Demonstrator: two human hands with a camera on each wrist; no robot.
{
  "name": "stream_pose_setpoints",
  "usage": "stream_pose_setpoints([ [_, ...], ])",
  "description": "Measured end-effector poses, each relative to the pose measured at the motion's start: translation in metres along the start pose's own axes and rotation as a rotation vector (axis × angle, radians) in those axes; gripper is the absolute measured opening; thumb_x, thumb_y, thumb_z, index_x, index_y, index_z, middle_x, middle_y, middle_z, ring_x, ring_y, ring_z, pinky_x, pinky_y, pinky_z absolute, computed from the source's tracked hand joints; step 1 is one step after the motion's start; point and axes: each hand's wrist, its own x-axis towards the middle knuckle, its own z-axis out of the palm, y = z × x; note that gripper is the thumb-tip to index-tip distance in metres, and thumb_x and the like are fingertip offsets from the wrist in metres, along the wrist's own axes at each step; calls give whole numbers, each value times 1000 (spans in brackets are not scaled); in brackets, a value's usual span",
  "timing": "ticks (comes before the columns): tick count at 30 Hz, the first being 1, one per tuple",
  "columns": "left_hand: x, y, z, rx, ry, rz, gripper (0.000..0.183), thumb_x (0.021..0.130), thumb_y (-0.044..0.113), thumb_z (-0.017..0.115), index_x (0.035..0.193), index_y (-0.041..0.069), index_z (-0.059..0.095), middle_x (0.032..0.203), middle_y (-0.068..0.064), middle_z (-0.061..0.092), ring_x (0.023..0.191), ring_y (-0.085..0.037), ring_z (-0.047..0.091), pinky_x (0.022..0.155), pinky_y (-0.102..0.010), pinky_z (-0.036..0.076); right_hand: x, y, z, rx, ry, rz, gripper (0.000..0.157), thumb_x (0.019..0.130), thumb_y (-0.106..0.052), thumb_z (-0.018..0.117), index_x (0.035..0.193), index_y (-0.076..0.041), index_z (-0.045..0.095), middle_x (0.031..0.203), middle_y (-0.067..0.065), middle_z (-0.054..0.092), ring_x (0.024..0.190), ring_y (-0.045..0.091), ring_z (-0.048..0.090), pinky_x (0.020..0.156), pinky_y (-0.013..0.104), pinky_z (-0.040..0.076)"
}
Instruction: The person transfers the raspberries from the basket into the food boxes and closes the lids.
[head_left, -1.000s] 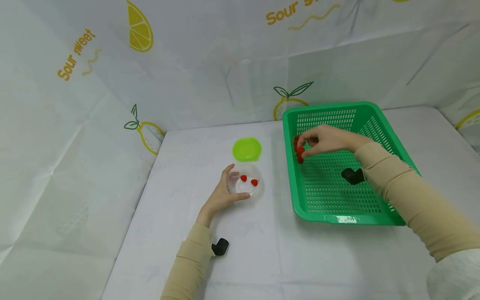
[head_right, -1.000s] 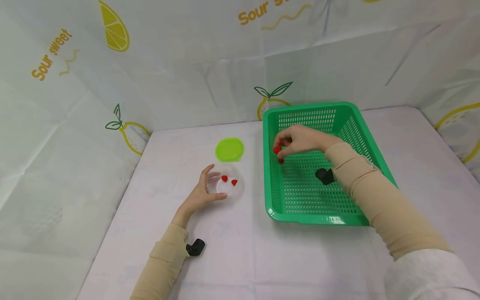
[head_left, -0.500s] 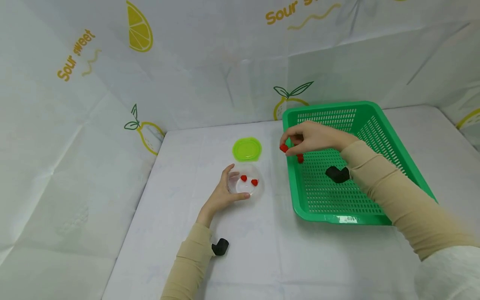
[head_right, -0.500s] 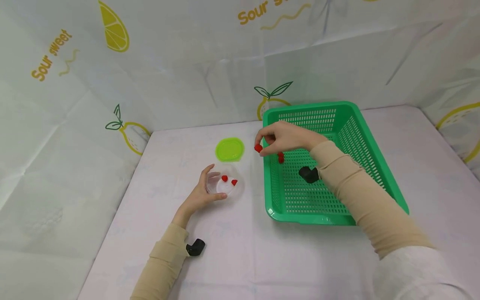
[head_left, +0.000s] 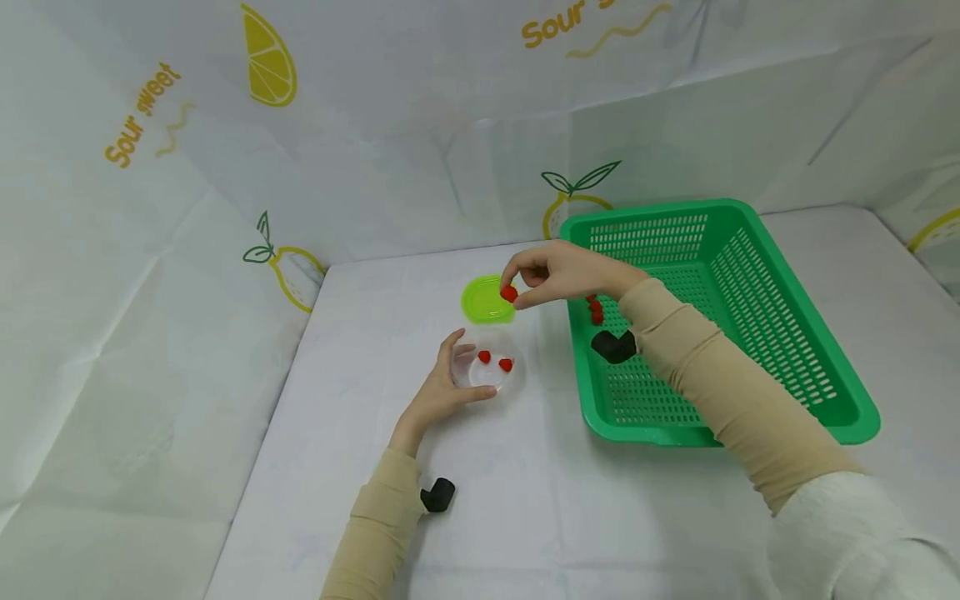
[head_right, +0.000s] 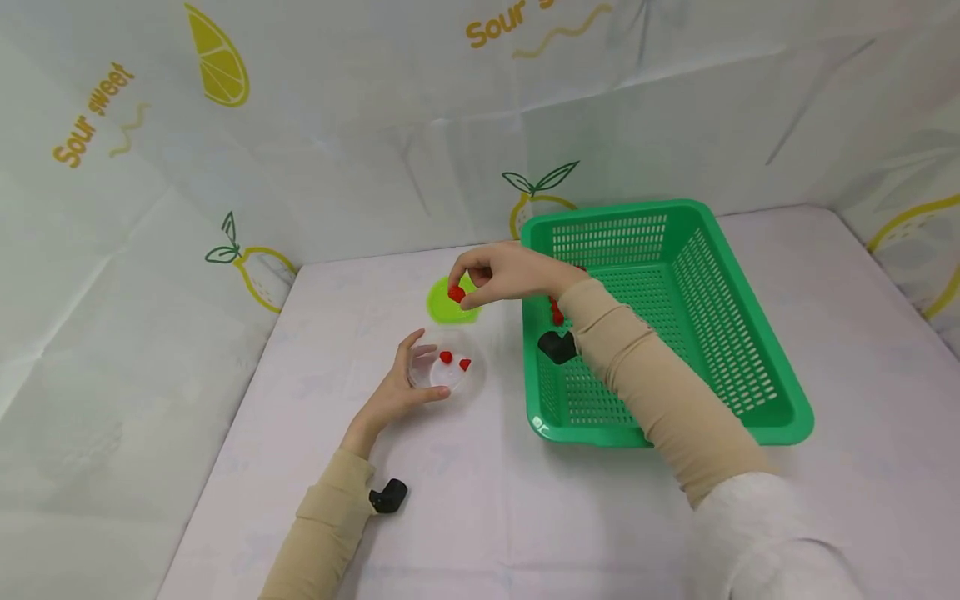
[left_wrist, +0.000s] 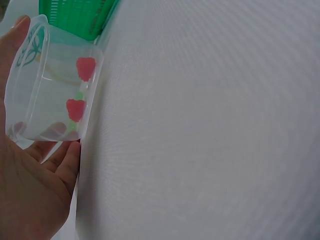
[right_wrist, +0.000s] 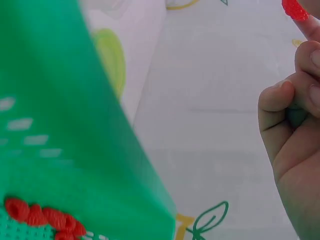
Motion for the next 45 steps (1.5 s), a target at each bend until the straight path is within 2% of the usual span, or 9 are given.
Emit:
stream_pose_setpoints([
  [11,0,-1,-1,-39,-23,21,105,67,43,82,143,42,9,142,8,38,137,-18,30,113,-55,21,35,2,17,170,-5,24,22,82,-25,71,104,-21,66,68,1,43,62,14,39,59,25,36],
  [23,-2,1,-1,-38,-18,40,106,66,44,81,144,40,9,142,7,39,137,-18,31,112,-55,23,54,15,35,318,-6,25,25,82,-21,70,106,-15,66,68,0,44,62,14,41,60,25,37],
  [24,-4,5,-2,-39,-28,31,106,68,42,81,145,38,9,143,5,38,137,-19,30,112,-55,22,53,14,36,323,-9,33,25,83,-19,69,107,-14,66,68,0,44,62,14,41,60,25,37],
  [30,-17,30,-9,-46,-83,-1,103,75,29,78,148,25,6,149,-6,32,140,-23,26,114,-53,19,60,20,44,266,-95,52,24,84,-18,68,107,-13,65,65,-1,43,60,15,39,55,23,33],
  [34,-17,31,-10,-34,-81,3,102,75,29,77,148,25,6,149,-6,33,140,-24,26,114,-53,20,65,23,50,211,-166,70,24,83,-18,68,105,-12,64,62,-3,43,56,11,37,52,22,30],
  [36,-16,29,-10,-37,-77,7,102,75,29,77,148,24,6,148,-6,33,140,-24,27,113,-53,21,66,25,53,194,-195,90,24,83,-17,68,105,-11,64,61,-3,43,55,11,37,52,21,31],
  [40,-8,14,-6,-48,-57,5,103,73,30,79,147,31,8,146,0,35,139,-21,29,114,-53,20,67,32,57,145,-246,150,25,83,-17,68,105,-9,62,62,-3,44,57,11,39,54,20,33],
  [43,-2,2,-3,-42,-37,10,104,70,34,81,145,36,10,144,5,37,138,-18,30,114,-52,22,66,36,59,102,-278,194,25,83,-18,67,106,-10,62,66,-3,45,61,13,41,56,20,35],
  [45,-1,-1,-3,-33,-26,19,105,68,38,81,145,37,11,143,7,38,137,-17,31,113,-52,23,66,38,60,78,-291,208,25,84,-20,66,106,-11,62,70,-2,46,66,16,43,58,21,37],
])
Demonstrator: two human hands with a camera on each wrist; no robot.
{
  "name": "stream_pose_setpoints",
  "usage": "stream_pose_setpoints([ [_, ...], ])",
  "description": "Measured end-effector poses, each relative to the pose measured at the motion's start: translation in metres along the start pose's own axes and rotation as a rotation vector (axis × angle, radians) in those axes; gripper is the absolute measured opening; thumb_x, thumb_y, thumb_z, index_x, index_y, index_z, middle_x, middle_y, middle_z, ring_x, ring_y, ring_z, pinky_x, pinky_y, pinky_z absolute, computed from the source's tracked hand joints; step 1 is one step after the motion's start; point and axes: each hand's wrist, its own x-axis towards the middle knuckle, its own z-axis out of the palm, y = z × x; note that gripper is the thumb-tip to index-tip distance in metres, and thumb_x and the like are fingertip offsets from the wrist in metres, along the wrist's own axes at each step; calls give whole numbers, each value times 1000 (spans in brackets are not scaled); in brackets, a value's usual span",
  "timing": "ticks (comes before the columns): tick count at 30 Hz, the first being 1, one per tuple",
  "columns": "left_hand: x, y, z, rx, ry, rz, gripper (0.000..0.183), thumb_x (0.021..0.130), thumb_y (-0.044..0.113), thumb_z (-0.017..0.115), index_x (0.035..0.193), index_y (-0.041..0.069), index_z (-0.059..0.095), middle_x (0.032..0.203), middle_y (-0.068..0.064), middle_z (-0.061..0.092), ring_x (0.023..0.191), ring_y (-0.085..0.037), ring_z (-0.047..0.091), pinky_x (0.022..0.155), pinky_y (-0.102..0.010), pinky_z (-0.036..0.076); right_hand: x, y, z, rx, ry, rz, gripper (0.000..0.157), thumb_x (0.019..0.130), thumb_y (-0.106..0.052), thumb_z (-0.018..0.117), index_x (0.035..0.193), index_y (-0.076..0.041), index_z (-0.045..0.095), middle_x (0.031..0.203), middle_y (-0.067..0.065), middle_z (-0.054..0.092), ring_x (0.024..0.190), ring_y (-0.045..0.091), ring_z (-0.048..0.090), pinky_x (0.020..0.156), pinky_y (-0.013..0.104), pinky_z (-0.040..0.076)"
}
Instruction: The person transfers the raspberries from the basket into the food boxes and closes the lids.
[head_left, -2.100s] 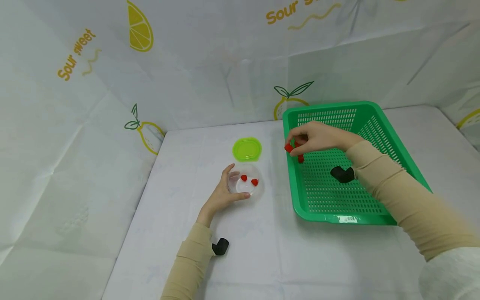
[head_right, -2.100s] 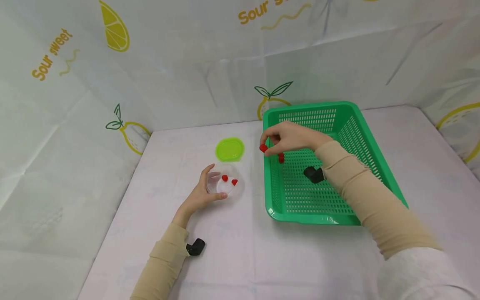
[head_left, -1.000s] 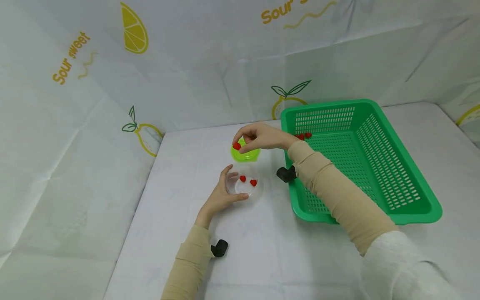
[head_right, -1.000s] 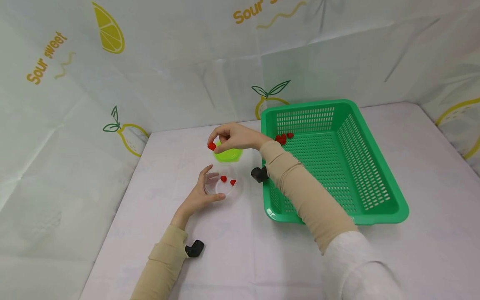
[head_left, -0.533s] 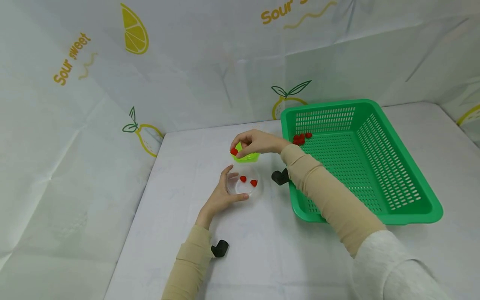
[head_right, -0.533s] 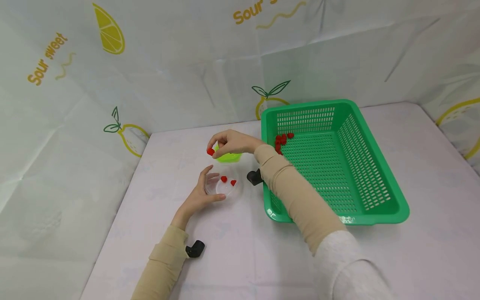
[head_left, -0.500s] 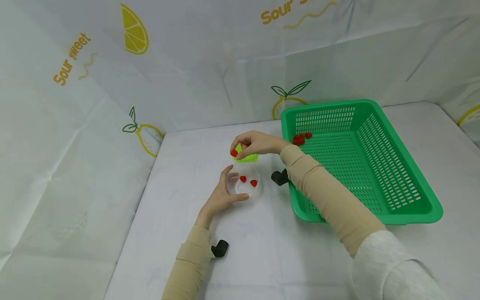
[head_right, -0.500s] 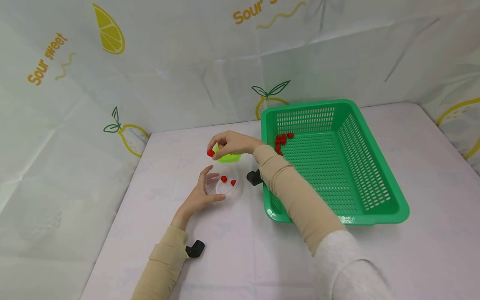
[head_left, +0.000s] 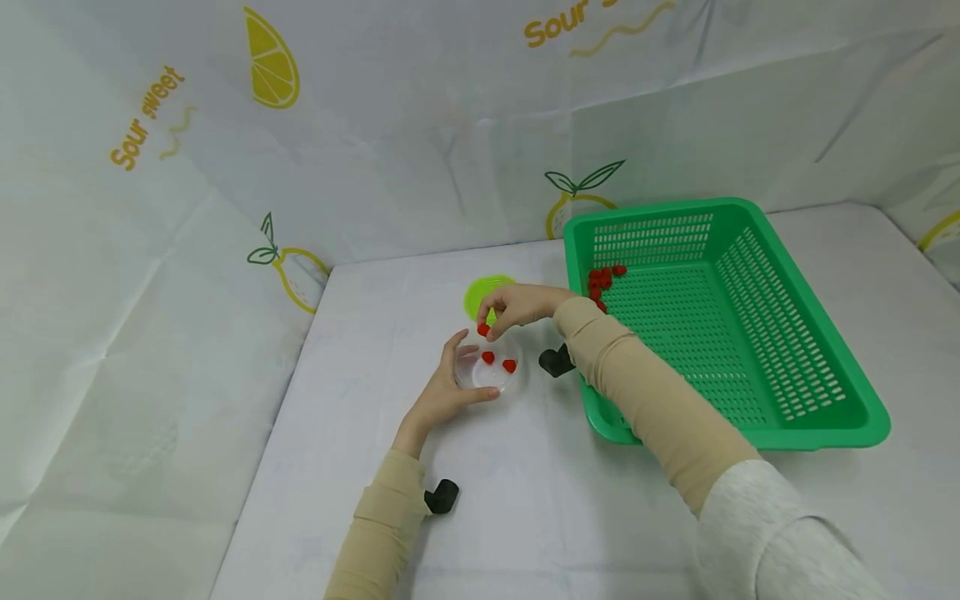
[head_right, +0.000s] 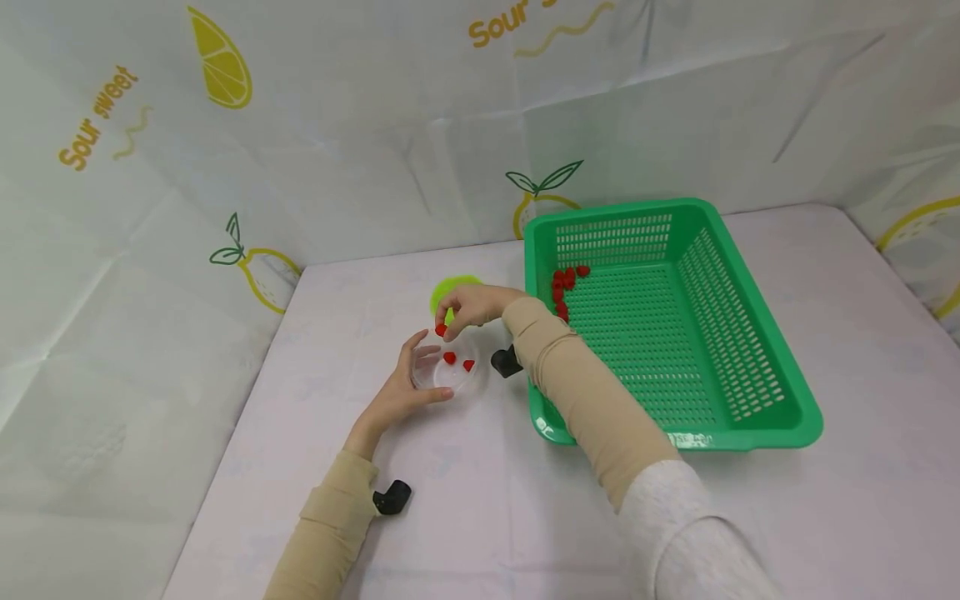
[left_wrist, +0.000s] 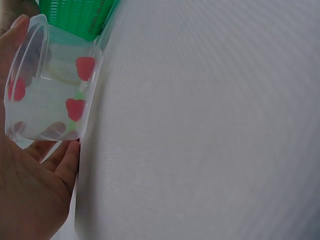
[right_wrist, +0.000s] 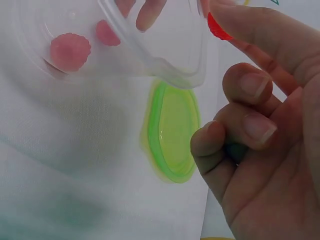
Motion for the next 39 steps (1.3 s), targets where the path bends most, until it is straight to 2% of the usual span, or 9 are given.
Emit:
stream_pose_setpoints([
  [3,0,-1,1,7,9,12,106,66,44,81,145,37,11,143,8,39,137,-18,31,112,-54,23,0,2,0,-24,-16,22,25,84,-22,66,107,-14,62,74,-1,48,70,18,44,59,22,37],
  [6,0,-1,1,3,10,13,107,65,46,81,145,37,11,143,9,39,137,-19,31,111,-56,24,1,4,1,-52,-45,41,25,83,-22,66,107,-15,63,75,-1,48,66,15,42,55,21,35],
  [12,-1,2,0,6,1,-4,105,68,40,81,146,35,10,143,8,38,137,-19,31,112,-53,24,2,8,1,-70,-98,77,24,84,-22,65,107,-16,63,73,-2,46,55,11,35,50,20,30],
  [17,-8,17,-2,-3,-28,-16,104,73,30,79,148,28,7,147,-1,35,139,-25,29,112,-54,23,2,9,2,-65,-106,80,24,84,-20,65,107,-15,63,74,-2,45,53,11,33,49,20,29],
  [21,-15,32,-4,6,-46,-10,103,75,28,77,149,21,6,149,-7,33,139,-29,29,112,-55,24,1,8,2,-54,-113,79,24,84,-17,64,108,-14,63,74,-2,45,54,11,33,49,20,28],
  [26,-18,36,-4,10,-38,4,103,75,28,77,149,17,7,148,-9,34,138,-30,30,110,-57,24,0,9,1,-63,-119,72,26,85,-14,63,111,-14,63,75,-2,47,57,12,34,49,20,27],
  [39,-19,39,-4,18,-45,-10,100,76,28,77,148,22,7,148,-8,34,139,-28,29,113,-54,23,0,10,1,-48,-126,80,28,85,-13,62,113,-14,62,75,-1,44,54,12,32,48,19,27],
])
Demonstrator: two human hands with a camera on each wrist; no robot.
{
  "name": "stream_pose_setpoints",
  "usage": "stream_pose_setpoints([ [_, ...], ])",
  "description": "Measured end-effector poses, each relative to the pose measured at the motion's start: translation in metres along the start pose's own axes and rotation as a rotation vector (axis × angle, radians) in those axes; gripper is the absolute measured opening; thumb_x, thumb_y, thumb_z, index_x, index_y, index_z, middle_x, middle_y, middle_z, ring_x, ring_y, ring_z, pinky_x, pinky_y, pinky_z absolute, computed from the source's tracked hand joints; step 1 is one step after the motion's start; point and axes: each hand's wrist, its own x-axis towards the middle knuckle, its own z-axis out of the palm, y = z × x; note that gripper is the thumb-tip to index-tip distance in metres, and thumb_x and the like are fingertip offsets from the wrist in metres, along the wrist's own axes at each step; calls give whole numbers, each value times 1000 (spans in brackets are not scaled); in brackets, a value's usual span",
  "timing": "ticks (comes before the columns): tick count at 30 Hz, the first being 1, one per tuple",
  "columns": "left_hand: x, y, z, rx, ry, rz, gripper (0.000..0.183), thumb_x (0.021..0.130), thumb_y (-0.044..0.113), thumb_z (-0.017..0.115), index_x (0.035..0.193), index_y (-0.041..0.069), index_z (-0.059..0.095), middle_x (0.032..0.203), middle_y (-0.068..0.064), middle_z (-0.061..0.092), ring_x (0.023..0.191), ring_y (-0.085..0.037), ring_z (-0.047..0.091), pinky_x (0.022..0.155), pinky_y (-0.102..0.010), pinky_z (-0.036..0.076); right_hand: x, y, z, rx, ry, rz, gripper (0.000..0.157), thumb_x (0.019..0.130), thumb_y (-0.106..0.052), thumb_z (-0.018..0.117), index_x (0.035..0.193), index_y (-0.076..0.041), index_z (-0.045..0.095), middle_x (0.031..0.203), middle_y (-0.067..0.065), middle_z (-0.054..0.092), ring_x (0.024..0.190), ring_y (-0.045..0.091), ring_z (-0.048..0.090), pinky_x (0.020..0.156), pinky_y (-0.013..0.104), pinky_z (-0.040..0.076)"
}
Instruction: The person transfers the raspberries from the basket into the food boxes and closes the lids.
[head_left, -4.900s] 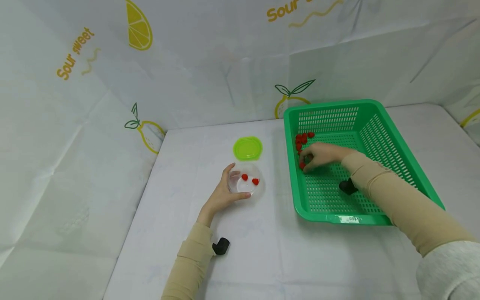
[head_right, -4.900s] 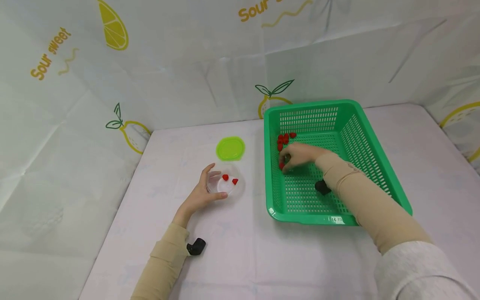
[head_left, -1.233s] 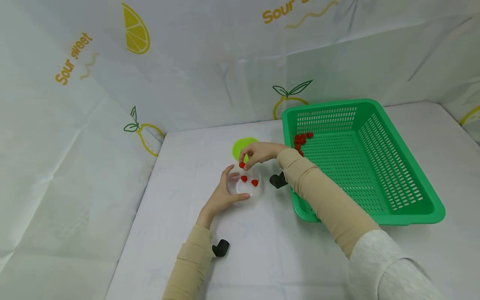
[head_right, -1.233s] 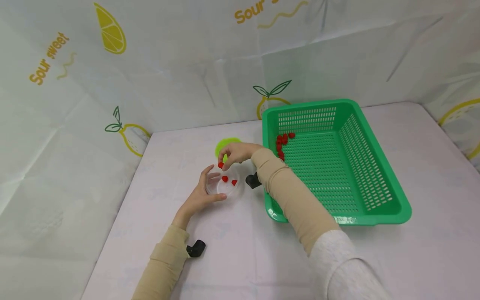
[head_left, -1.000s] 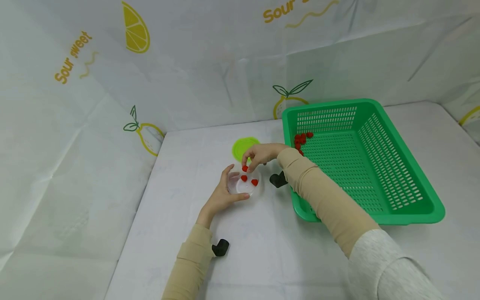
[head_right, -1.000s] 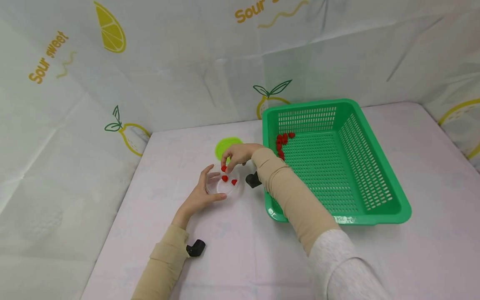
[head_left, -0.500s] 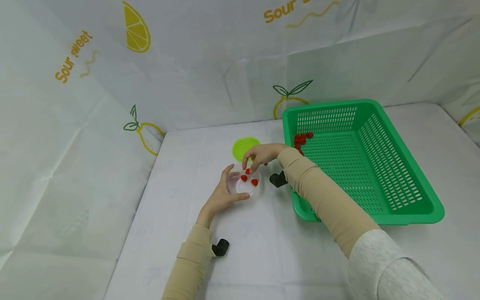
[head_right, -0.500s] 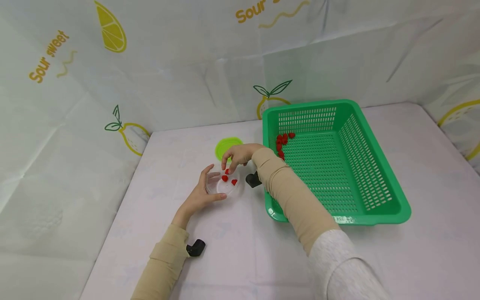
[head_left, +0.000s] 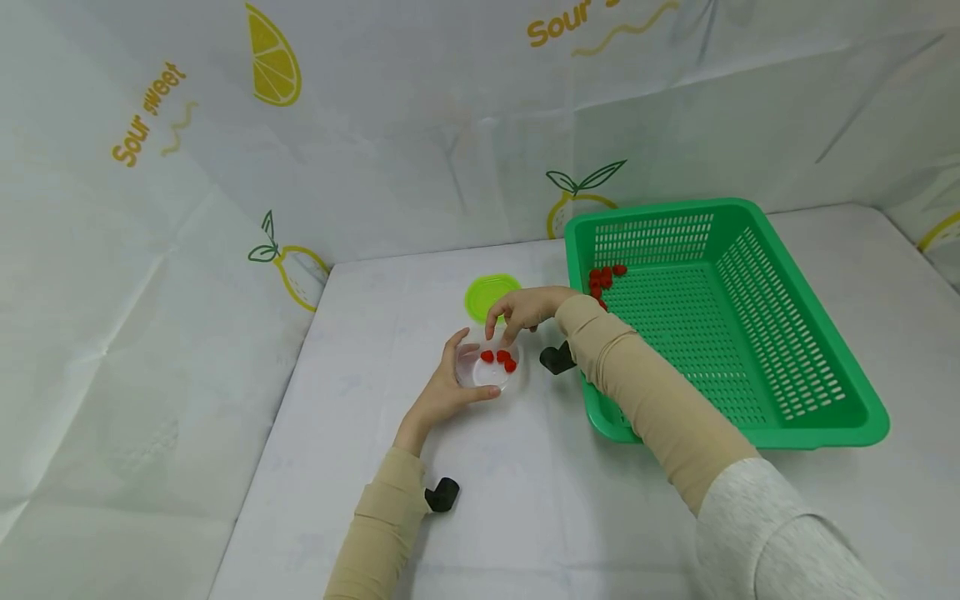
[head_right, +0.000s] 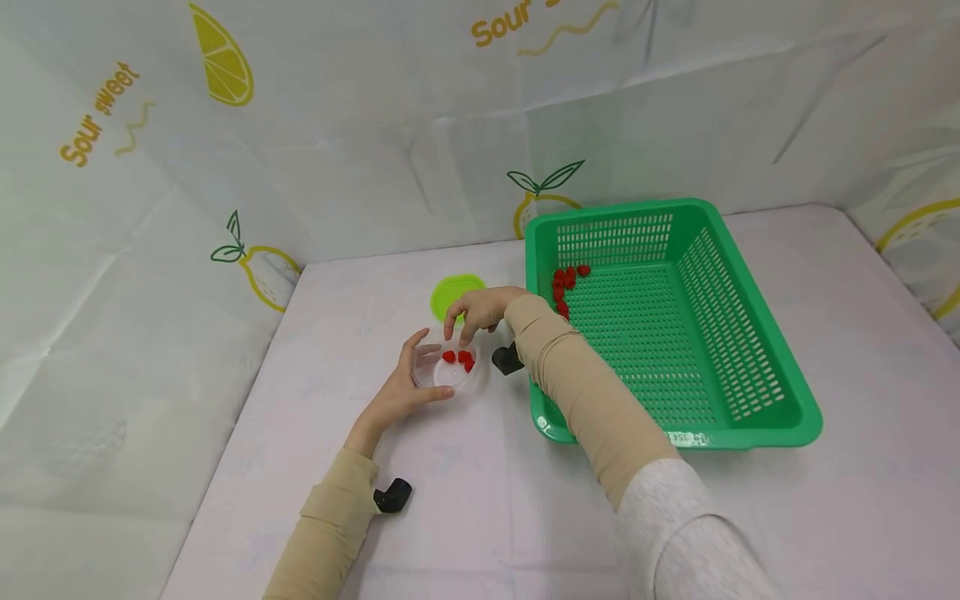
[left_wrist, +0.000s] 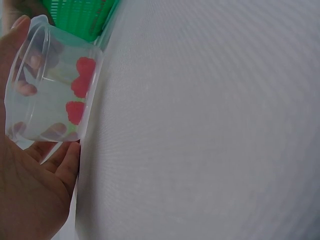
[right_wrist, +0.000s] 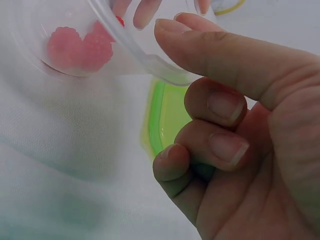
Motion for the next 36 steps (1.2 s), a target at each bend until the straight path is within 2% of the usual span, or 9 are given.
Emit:
stream_pose_setpoints([
  [10,0,0,2,7,3,-5,99,77,28,76,148,21,8,148,-9,34,139,-28,28,113,-54,22,0,-5,0,-23,12,58,26,85,-19,63,111,-15,63,80,-1,46,63,13,36,52,22,31],
  [18,0,-1,2,4,6,-8,100,76,27,77,149,21,7,148,-9,34,139,-27,27,113,-55,22,-5,-13,-7,-20,42,42,32,86,-20,63,117,-11,60,81,0,47,68,16,39,53,22,32],
  [28,0,-2,0,-5,4,-11,100,76,28,77,148,22,7,148,-9,33,139,-27,27,113,-54,22,-18,-29,-16,85,117,-99,28,87,-24,63,113,-13,63,69,0,46,61,15,39,54,21,35],
  [34,1,-4,0,0,-6,-8,101,76,28,77,149,22,6,149,-10,33,140,-28,25,113,-56,21,-42,-36,-23,150,184,-174,27,88,-24,64,112,-14,63,64,-2,45,62,16,41,59,24,39],
  [36,6,-10,1,6,2,-11,102,75,29,77,148,25,6,148,-7,33,140,-27,25,113,-56,20,-51,-35,-26,168,213,-188,25,88,-25,64,111,-15,64,64,0,44,62,18,41,60,25,39],
])
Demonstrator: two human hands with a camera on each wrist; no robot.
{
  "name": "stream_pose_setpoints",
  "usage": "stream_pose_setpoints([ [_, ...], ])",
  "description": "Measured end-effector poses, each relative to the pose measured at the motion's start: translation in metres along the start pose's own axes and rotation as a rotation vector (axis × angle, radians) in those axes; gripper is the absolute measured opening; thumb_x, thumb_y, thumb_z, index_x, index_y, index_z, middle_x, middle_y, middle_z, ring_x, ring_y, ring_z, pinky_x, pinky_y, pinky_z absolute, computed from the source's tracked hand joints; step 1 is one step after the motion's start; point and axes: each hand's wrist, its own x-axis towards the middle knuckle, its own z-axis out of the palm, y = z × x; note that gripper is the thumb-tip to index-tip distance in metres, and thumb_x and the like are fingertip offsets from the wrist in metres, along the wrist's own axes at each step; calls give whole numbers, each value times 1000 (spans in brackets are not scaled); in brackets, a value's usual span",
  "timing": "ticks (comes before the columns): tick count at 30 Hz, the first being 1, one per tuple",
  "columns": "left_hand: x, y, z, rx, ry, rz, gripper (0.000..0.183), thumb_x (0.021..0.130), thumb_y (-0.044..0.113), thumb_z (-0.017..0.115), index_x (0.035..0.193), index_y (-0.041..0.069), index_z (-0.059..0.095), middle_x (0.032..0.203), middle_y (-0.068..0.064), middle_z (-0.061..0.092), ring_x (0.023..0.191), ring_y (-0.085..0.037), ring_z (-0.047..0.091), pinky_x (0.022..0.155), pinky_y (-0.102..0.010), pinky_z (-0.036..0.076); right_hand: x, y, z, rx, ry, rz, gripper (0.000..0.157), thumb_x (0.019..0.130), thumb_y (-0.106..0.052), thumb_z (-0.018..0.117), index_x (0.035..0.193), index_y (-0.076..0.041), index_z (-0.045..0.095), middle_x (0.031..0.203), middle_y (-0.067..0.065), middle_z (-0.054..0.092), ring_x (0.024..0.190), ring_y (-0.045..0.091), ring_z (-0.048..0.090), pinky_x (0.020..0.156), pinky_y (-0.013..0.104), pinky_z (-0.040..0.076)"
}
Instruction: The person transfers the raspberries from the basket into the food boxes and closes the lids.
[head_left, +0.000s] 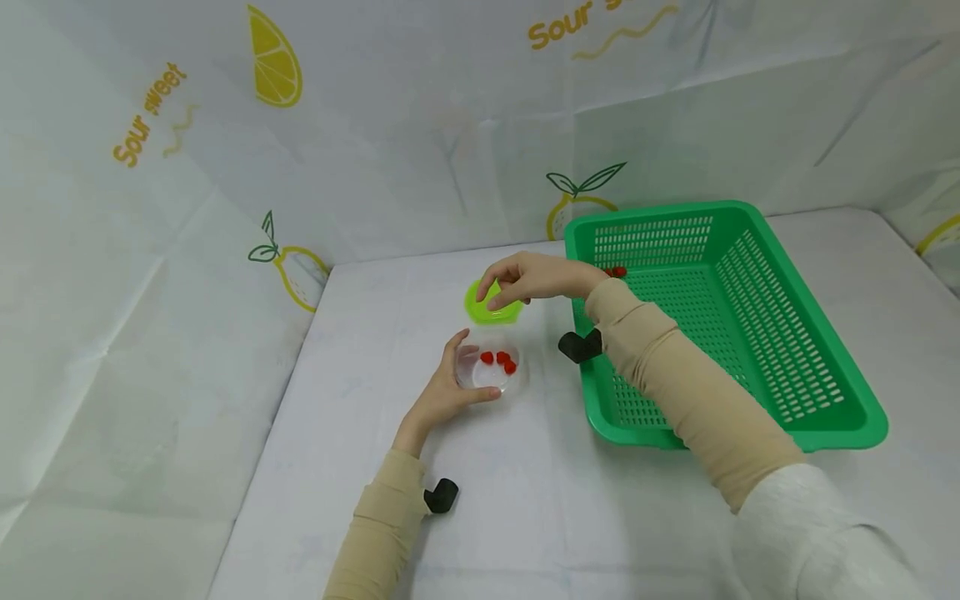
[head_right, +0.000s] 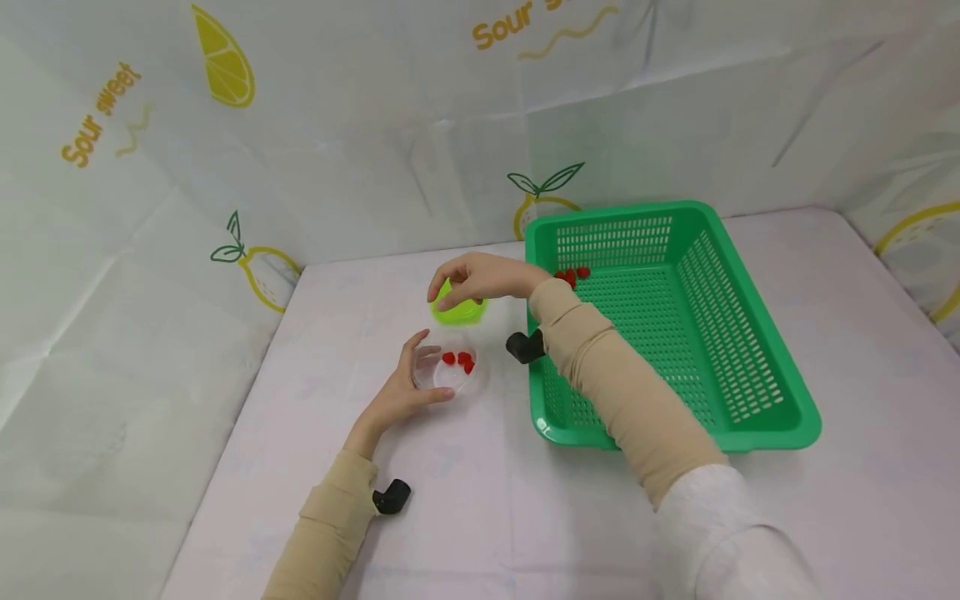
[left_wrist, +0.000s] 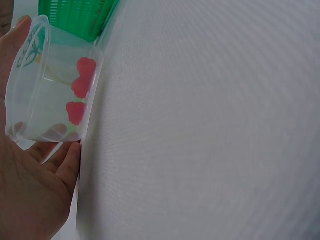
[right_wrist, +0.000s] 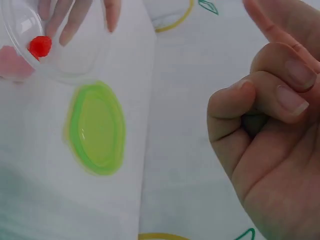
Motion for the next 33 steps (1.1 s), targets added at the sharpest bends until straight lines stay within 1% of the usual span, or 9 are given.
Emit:
stream_pose_setpoints([
  [6,12,-23,3,3,37,6,104,71,36,80,146,36,9,145,2,38,139,-21,28,113,-55,21,-20,3,-11,50,81,-12,24,87,-30,64,109,-20,64,64,2,42,65,19,43,63,27,40],
  [14,13,-25,5,-4,68,14,106,66,44,82,145,36,13,141,6,41,137,-20,31,113,-54,23,-42,18,-20,107,166,-15,24,87,-31,65,106,-17,65,66,4,43,71,20,45,67,31,42],
  [16,13,-25,5,-7,71,15,106,65,44,82,146,35,13,140,6,41,137,-20,31,113,-53,23,-48,23,-23,104,193,-5,24,88,-31,64,106,-17,65,73,0,50,77,18,47,71,33,43],
  [21,13,-25,6,-4,76,19,107,65,41,83,145,36,13,140,6,42,137,-21,31,113,-52,23,-64,40,-30,141,259,6,25,89,-32,63,107,-15,65,68,-4,46,68,16,43,71,35,43],
  [23,13,-26,5,-1,76,21,107,65,41,83,145,36,13,140,6,42,137,-21,31,113,-52,22,-69,48,-34,167,287,-1,25,89,-31,62,107,-14,65,61,-2,38,63,18,40,68,35,42],
  [26,13,-26,5,-1,74,18,106,65,42,83,144,38,13,140,6,41,137,-20,31,113,-52,23,-76,60,-37,190,318,3,26,90,-31,61,108,-13,65,69,-1,45,66,20,42,66,35,43],
  [29,13,-26,5,-4,75,15,105,64,42,83,143,40,13,140,7,42,137,-20,31,114,-52,23,-81,72,-38,218,340,23,31,91,-31,59,112,-9,63,89,1,55,75,21,46,73,35,47],
  [32,13,-25,5,-6,75,11,105,64,42,83,143,42,13,140,6,41,137,-20,31,114,-52,22,-85,83,-40,243,365,59,40,92,-34,58,118,-5,59,111,4,58,88,19,51,82,34,48],
  [33,13,-25,5,-3,73,14,105,65,41,83,143,41,13,141,5,41,137,-21,31,113,-53,22,-87,87,-41,252,369,62,42,92,-34,57,119,-3,58,105,3,58,85,17,50,81,32,47],
])
